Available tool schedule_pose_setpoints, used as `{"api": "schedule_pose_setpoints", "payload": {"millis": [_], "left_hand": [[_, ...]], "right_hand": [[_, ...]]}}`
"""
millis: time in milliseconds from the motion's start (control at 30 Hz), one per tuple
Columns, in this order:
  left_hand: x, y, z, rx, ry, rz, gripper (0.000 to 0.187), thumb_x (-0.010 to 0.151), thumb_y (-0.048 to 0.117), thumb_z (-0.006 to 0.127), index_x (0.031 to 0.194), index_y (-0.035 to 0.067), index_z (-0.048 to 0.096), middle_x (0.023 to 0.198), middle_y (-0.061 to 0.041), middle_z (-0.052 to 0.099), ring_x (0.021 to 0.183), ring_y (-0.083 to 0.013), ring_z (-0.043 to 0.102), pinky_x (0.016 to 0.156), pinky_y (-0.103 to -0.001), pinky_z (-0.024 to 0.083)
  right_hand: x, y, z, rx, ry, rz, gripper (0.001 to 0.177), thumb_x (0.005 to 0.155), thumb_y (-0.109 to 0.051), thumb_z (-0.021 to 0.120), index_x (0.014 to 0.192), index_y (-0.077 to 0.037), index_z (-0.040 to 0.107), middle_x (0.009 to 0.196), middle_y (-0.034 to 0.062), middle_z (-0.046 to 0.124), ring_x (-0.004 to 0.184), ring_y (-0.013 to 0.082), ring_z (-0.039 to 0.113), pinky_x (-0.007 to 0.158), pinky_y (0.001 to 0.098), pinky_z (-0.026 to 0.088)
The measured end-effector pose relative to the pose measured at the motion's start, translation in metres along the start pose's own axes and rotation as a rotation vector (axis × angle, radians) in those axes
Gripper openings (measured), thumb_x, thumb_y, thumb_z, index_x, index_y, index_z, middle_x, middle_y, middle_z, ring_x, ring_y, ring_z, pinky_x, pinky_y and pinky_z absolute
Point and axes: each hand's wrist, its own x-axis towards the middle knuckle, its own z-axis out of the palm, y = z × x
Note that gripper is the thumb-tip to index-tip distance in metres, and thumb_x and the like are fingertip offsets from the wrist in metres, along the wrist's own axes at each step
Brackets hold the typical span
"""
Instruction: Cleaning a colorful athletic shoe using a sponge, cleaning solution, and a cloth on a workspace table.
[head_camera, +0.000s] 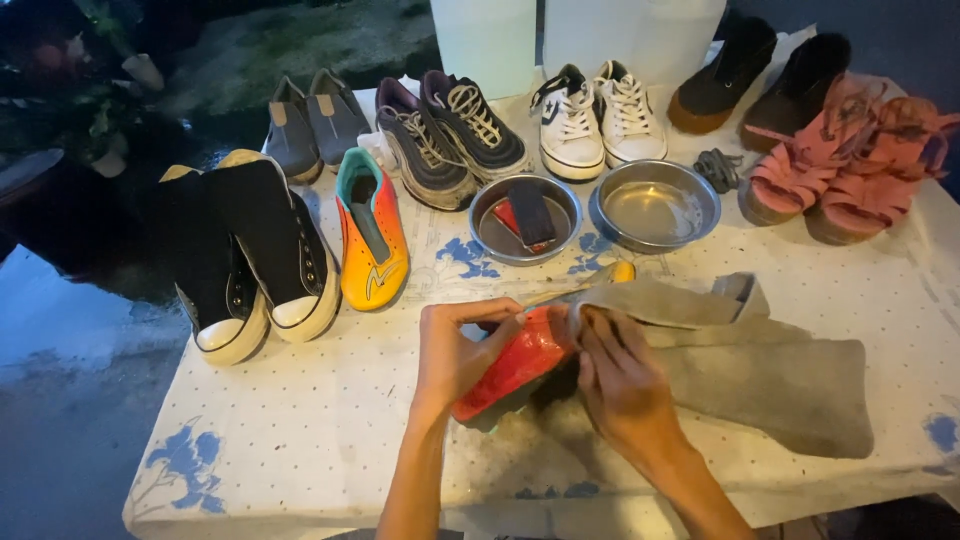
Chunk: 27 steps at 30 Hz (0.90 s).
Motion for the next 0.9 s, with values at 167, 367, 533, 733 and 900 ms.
{"api": "schedule_pose_setpoints", "payload": {"millis": [167,367,533,733,900], "left_hand": [[0.0,-0.005,0.0,0.01,0.004,0.079,0.016,0.082,0.017,0.081,0.096,0.011,0.085,0.097,-0.003,0.085,0.092,-0.014,0.078,0.076,-0.028,0.064],[0.002,-0.003,-0.001,-0.019,0.014,0.127,0.014,0.083,0.013,0.079,0.095,0.011,0.085,0.093,-0.004,0.084,0.085,-0.0141,0.079,0.079,-0.027,0.065],[0.003,-0.012,-0.003,-0.043,0.028,0.175,0.011,0.083,0.01,0.08,0.093,0.01,0.084,0.089,-0.005,0.083,0.082,-0.0119,0.078,0.076,-0.026,0.066],[0.004,-0.014,-0.003,-0.062,0.042,0.214,0.011,0.083,0.009,0.08,0.093,0.01,0.084,0.09,-0.005,0.083,0.082,-0.0101,0.078,0.075,-0.025,0.066],[0.004,-0.016,-0.002,-0.125,0.058,0.135,0.009,0.081,0.008,0.082,0.09,0.009,0.085,0.09,-0.005,0.084,0.082,-0.0074,0.076,0.074,-0.022,0.062]], "right_hand": [[-0.003,-0.021,0.007,-0.012,0.046,-0.049,0.032,0.1,-0.007,0.046,0.12,0.009,0.065,0.126,0.0216,0.067,0.121,0.0389,0.06,0.11,0.0488,0.047],[-0.02,-0.033,0.027,-0.069,0.092,-0.077,0.029,0.099,-0.007,0.053,0.112,0.011,0.071,0.118,0.0234,0.071,0.114,0.0391,0.066,0.105,0.0468,0.052],[-0.016,-0.051,0.02,-0.003,0.036,-0.075,0.031,0.102,-0.009,0.047,0.108,0.01,0.07,0.112,0.0215,0.072,0.11,0.037,0.066,0.101,0.0437,0.052],[-0.016,-0.052,0.022,0.048,0.025,-0.105,0.028,0.099,-0.008,0.048,0.107,0.008,0.07,0.108,0.0209,0.071,0.1,0.0361,0.065,0.095,0.0468,0.054],[-0.025,-0.051,0.028,0.089,0.01,-0.177,0.024,0.094,-0.008,0.053,0.105,0.004,0.072,0.108,0.0194,0.073,0.101,0.0367,0.066,0.099,0.0506,0.052]]}}
